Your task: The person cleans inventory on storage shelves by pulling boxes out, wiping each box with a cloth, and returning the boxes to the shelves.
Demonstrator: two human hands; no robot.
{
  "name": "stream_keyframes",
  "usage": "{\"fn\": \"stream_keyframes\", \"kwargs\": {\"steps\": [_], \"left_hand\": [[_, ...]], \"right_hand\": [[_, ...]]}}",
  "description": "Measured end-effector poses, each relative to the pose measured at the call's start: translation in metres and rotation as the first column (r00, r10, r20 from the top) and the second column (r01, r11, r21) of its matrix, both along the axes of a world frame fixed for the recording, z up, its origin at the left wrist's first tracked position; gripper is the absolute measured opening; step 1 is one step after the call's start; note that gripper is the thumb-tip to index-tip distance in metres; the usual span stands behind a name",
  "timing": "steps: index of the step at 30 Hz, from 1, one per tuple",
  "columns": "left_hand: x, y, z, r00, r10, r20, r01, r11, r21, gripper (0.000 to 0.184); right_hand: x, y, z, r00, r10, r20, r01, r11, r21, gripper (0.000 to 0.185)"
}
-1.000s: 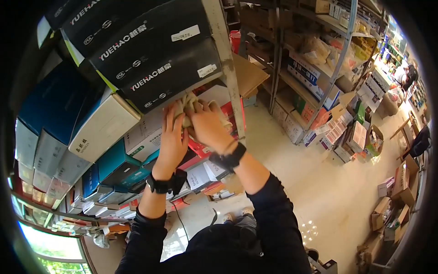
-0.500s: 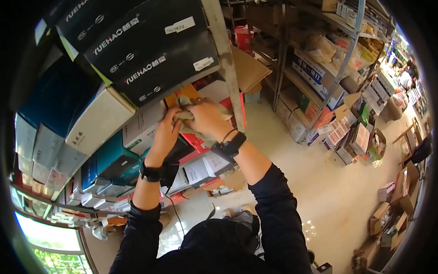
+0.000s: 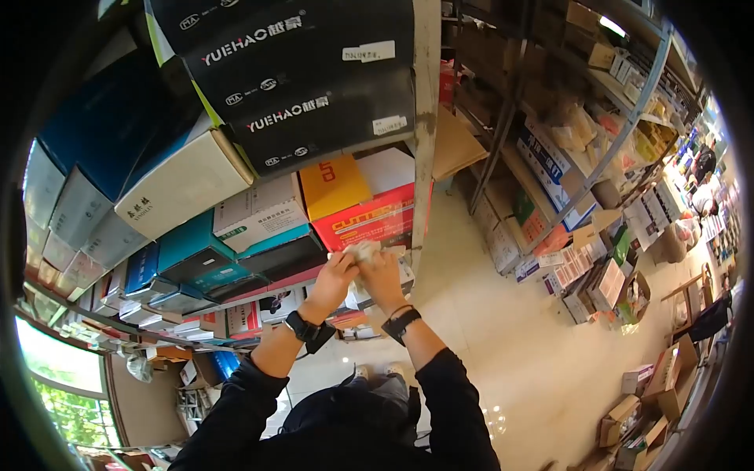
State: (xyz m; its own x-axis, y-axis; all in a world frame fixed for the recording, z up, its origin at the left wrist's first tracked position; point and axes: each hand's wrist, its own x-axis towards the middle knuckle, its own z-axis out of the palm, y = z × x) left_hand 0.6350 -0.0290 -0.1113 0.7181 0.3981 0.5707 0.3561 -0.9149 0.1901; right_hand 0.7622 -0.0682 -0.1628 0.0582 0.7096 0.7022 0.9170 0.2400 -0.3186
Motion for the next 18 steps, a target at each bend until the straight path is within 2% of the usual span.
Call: {"fn": "stream_keyframes", "kwargs": {"steps": [4, 5, 7, 9, 11, 14, 16, 18], "left_hand": [[-0.005, -0.011, 0.012, 0.996, -0.010, 0.093, 0.023, 0.990, -0.139, 0.012], [-0.007, -0.016, 0.027, 0.993, 0.008, 0.122, 0.018, 0.977, -0.211, 0.018], [-0.008, -0.021, 0.055, 0.982, -0.009, 0.189, 0.046, 0.980, -0.192, 0.022], [-0.009, -0.016, 0.067, 0.964, -0.030, 0.265, 0.080, 0.980, -0.180, 0.024], [-0.008, -0.010, 0.067, 0.966, -0.049, 0.252, 0.095, 0.980, -0.173, 0.023], [-0.014, -0.004, 0.060, 0.969, -0.101, 0.224, 0.141, 0.975, -0.172, 0.020], [-0.017, -0.002, 0.050, 0.967, -0.135, 0.215, 0.203, 0.920, -0.336, 0.023], [-0.017, -0.002, 0.051, 0.961, -0.142, 0.238, 0.219, 0.915, -0.340, 0.021]], "right_hand": [[0.003, -0.013, 0.031, 0.995, 0.065, -0.069, -0.071, 0.994, -0.084, 0.026], [0.003, -0.014, 0.039, 0.994, 0.071, -0.082, -0.069, 0.997, 0.021, 0.031], [0.003, -0.008, 0.059, 0.994, 0.066, -0.086, -0.048, 0.979, 0.197, 0.041], [-0.001, 0.001, 0.078, 0.993, 0.027, -0.117, 0.002, 0.971, 0.237, 0.040], [-0.008, 0.011, 0.075, 0.989, -0.062, -0.132, 0.097, 0.955, 0.282, 0.037], [-0.017, 0.014, 0.051, 0.977, -0.124, -0.173, 0.168, 0.947, 0.274, 0.037], [-0.017, 0.008, 0.036, 0.971, -0.168, -0.168, 0.204, 0.952, 0.229, 0.040], [-0.008, -0.007, 0.040, 0.988, -0.079, -0.133, 0.081, 0.997, 0.013, 0.040]]}}
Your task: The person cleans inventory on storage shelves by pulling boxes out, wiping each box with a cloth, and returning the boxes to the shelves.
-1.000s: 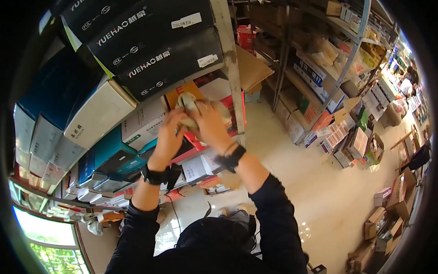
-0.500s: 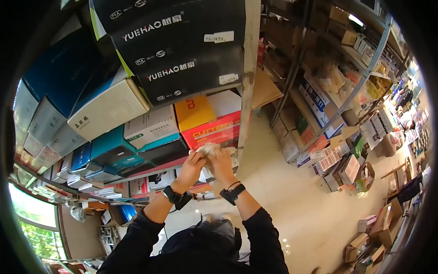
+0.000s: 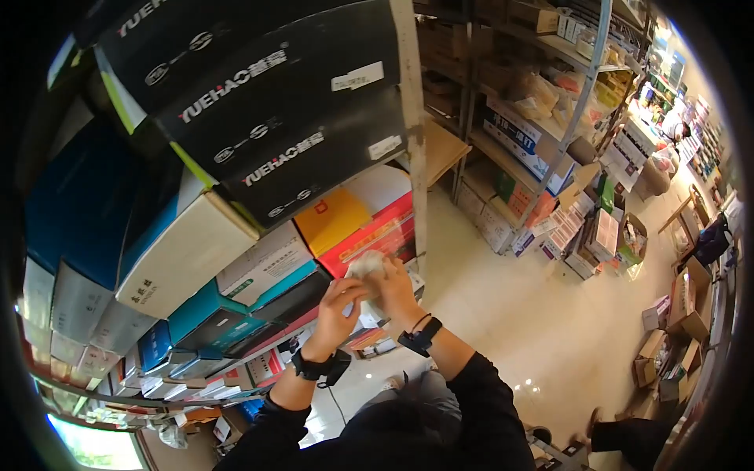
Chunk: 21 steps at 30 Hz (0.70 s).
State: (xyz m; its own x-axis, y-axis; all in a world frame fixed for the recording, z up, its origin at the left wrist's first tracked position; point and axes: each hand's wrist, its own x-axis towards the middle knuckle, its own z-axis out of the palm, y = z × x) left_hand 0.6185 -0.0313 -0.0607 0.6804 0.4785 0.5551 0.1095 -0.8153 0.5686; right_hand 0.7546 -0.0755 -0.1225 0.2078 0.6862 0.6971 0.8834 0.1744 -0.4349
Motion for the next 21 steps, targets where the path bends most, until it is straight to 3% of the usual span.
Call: {"fn": "stream_keyframes", "kwargs": {"steps": [1, 2, 4, 8, 9, 10, 12, 13, 14, 16, 17, 18, 20, 21], "left_hand": [[0.001, -0.002, 0.007, 0.999, -0.002, 0.033, 0.004, 0.998, -0.070, 0.020], [0.003, -0.003, 0.018, 0.998, 0.002, 0.063, 0.006, 0.991, -0.137, 0.019], [0.008, -0.002, 0.052, 0.998, 0.014, 0.058, -0.005, 0.989, -0.145, 0.017], [0.033, 0.020, 0.100, 0.995, 0.020, -0.098, -0.022, 0.999, -0.028, 0.018], [0.041, 0.025, 0.110, 0.981, 0.007, -0.194, -0.027, 0.994, -0.105, 0.019], [0.051, 0.032, 0.111, 0.982, 0.041, -0.184, -0.062, 0.992, -0.107, 0.019], [0.071, 0.046, 0.109, 0.945, 0.127, -0.301, -0.154, 0.986, -0.066, 0.022], [0.081, 0.049, 0.111, 0.875, 0.177, -0.450, -0.260, 0.957, -0.129, 0.023], [0.090, 0.047, 0.114, 0.873, 0.200, -0.444, -0.280, 0.952, -0.123, 0.023], [0.106, 0.043, 0.116, 0.755, 0.256, -0.603, -0.288, 0.957, 0.046, 0.023], [0.107, 0.048, 0.106, 0.868, 0.099, -0.486, -0.095, 0.995, 0.033, 0.023], [0.109, 0.049, 0.097, 0.865, 0.118, -0.488, -0.116, 0.993, 0.033, 0.023], [0.112, 0.043, 0.090, 0.829, 0.246, -0.503, -0.124, 0.957, 0.264, 0.025], [0.113, 0.043, 0.089, 0.823, 0.259, -0.507, -0.141, 0.956, 0.258, 0.025]], "right_hand": [[0.008, -0.009, 0.009, 0.992, 0.066, -0.106, -0.086, 0.979, -0.188, 0.042], [0.016, -0.017, 0.014, 0.992, 0.069, -0.103, -0.088, 0.978, -0.188, 0.042], [0.036, -0.034, 0.017, 0.820, 0.252, -0.514, -0.331, 0.941, -0.066, 0.045], [0.094, -0.061, 0.037, 0.705, 0.326, -0.629, -0.426, 0.905, -0.008, 0.043], [0.107, -0.063, 0.044, 0.655, 0.339, -0.676, -0.424, 0.905, 0.044, 0.041], [0.123, -0.062, 0.051, 0.649, 0.361, -0.670, -0.456, 0.889, 0.038, 0.041], [0.149, -0.062, 0.063, 0.625, 0.416, -0.660, -0.403, 0.897, 0.184, 0.043], [0.163, -0.059, 0.072, 0.593, 0.439, -0.675, -0.429, 0.882, 0.197, 0.039], [0.178, -0.052, 0.083, 0.586, 0.458, -0.668, -0.449, 0.870, 0.202, 0.039], [0.206, -0.034, 0.105, 0.806, 0.497, -0.320, -0.468, 0.868, 0.169, 0.039], [0.210, -0.025, 0.116, 0.882, 0.440, -0.170, -0.410, 0.893, 0.188, 0.040], [0.213, -0.015, 0.125, 0.871, 0.459, -0.173, -0.428, 0.884, 0.189, 0.040], [0.219, 0.005, 0.138, 0.888, 0.460, 0.006, -0.449, 0.865, 0.223, 0.037], [0.220, 0.018, 0.139, 0.879, 0.477, 0.001, -0.465, 0.858, 0.219, 0.037]]}}
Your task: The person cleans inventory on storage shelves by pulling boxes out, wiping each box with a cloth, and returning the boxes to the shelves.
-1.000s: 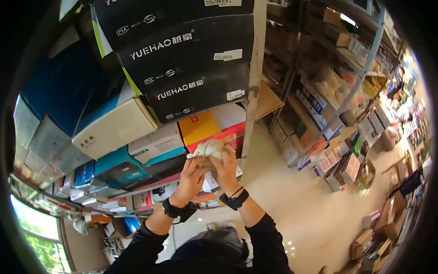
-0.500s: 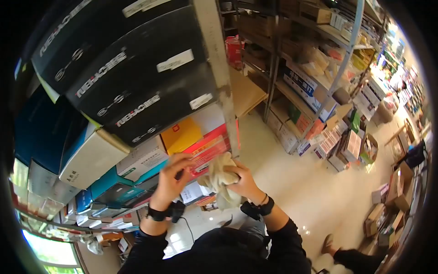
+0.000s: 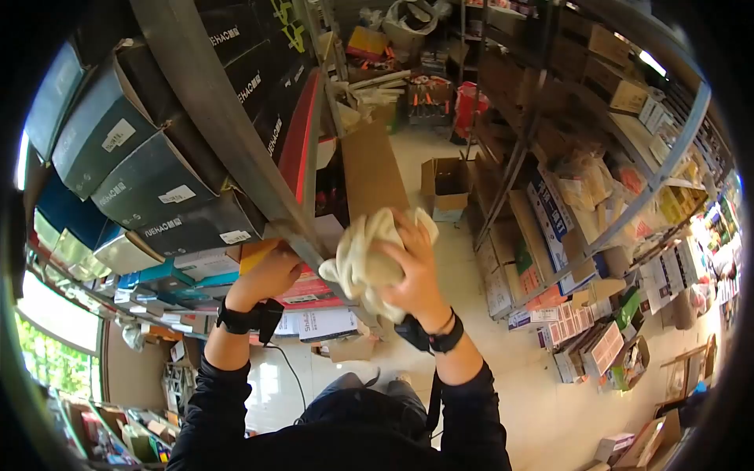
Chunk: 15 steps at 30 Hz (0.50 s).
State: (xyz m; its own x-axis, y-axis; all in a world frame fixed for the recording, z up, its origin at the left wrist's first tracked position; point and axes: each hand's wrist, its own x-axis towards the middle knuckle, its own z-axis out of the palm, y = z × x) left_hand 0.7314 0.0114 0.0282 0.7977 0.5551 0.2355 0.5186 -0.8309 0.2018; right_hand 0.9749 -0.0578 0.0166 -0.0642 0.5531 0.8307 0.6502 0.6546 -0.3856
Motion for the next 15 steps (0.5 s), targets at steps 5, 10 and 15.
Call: {"fn": "stream_keyframes", "kwargs": {"steps": [5, 10, 15], "left_hand": [[-0.004, 0.012, 0.000, 0.961, 0.199, -0.194, -0.239, 0.948, -0.209, 0.023], [-0.029, 0.057, -0.017, 0.964, 0.013, -0.265, -0.008, 1.000, 0.021, 0.027], [-0.006, 0.084, 0.011, 0.996, 0.079, 0.044, -0.069, 0.980, -0.185, 0.026]], "right_hand": [[0.012, 0.046, -0.067, 0.879, 0.196, -0.435, -0.408, 0.782, -0.471, 0.038], [-0.004, 0.028, -0.102, 0.654, 0.142, -0.743, -0.602, 0.692, -0.398, 0.040], [0.001, 0.015, -0.112, 0.675, 0.144, -0.723, -0.563, 0.734, -0.380, 0.044]]}}
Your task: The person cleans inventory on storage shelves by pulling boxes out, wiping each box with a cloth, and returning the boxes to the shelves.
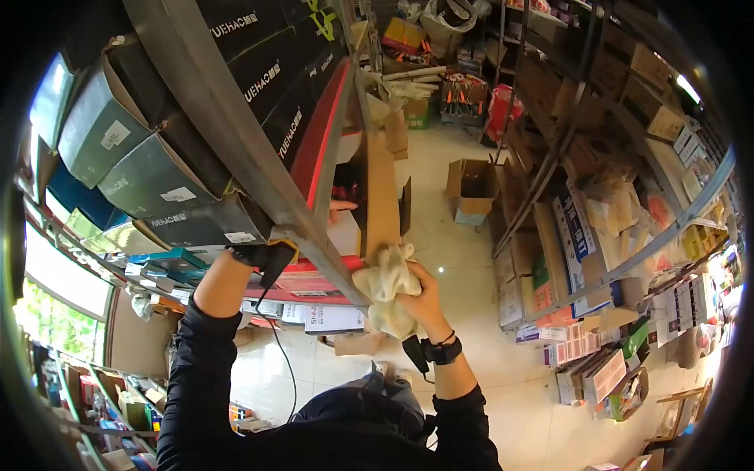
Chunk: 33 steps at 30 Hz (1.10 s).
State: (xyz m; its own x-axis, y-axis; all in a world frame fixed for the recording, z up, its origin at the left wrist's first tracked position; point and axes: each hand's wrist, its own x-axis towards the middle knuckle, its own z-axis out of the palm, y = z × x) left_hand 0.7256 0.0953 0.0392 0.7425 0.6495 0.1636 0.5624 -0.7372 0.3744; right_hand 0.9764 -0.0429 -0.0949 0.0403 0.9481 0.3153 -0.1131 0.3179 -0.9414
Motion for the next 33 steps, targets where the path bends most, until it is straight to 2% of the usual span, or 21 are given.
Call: {"fn": "stream_keyframes", "kwargs": {"steps": [5, 7, 17, 19, 23, 28, 33], "left_hand": [[0.030, 0.016, 0.003, 0.998, -0.049, 0.046, 0.051, 0.998, -0.031, 0.025], [0.040, 0.019, 0.000, 0.997, -0.068, 0.048, 0.070, 0.997, -0.028, 0.025], [0.061, 0.021, -0.004, 0.994, -0.091, 0.059, 0.090, 0.996, 0.015, 0.022], [0.066, 0.019, -0.004, 0.993, -0.100, 0.062, 0.099, 0.995, 0.021, 0.022], [0.070, 0.017, -0.004, 0.992, -0.075, 0.101, 0.072, 0.997, 0.036, 0.021], [0.046, 0.022, 0.014, 0.945, 0.065, 0.322, -0.052, 0.997, -0.048, 0.020], [0.029, 0.031, 0.019, 0.781, 0.216, 0.585, -0.136, 0.975, -0.178, 0.019]], "right_hand": [[0.004, -0.016, -0.006, 1.000, -0.027, 0.010, 0.027, 0.999, -0.022, 0.049], [0.006, -0.023, -0.003, 0.993, -0.071, 0.094, 0.072, 0.997, -0.005, 0.050], [0.004, -0.043, 0.001, 0.989, -0.135, 0.065, 0.136, 0.991, -0.007, 0.048], [0.002, -0.046, 0.001, 0.975, -0.179, 0.130, 0.177, 0.984, 0.023, 0.048], [-0.005, -0.049, -0.002, 0.992, -0.124, -0.002, 0.124, 0.991, -0.051, 0.047], [-0.008, -0.054, 0.012, 0.994, -0.077, 0.082, 0.078, 0.997, -0.016, 0.045], [-0.011, -0.050, 0.010, 0.995, -0.079, 0.057, 0.078, 0.997, 0.018, 0.044]]}}
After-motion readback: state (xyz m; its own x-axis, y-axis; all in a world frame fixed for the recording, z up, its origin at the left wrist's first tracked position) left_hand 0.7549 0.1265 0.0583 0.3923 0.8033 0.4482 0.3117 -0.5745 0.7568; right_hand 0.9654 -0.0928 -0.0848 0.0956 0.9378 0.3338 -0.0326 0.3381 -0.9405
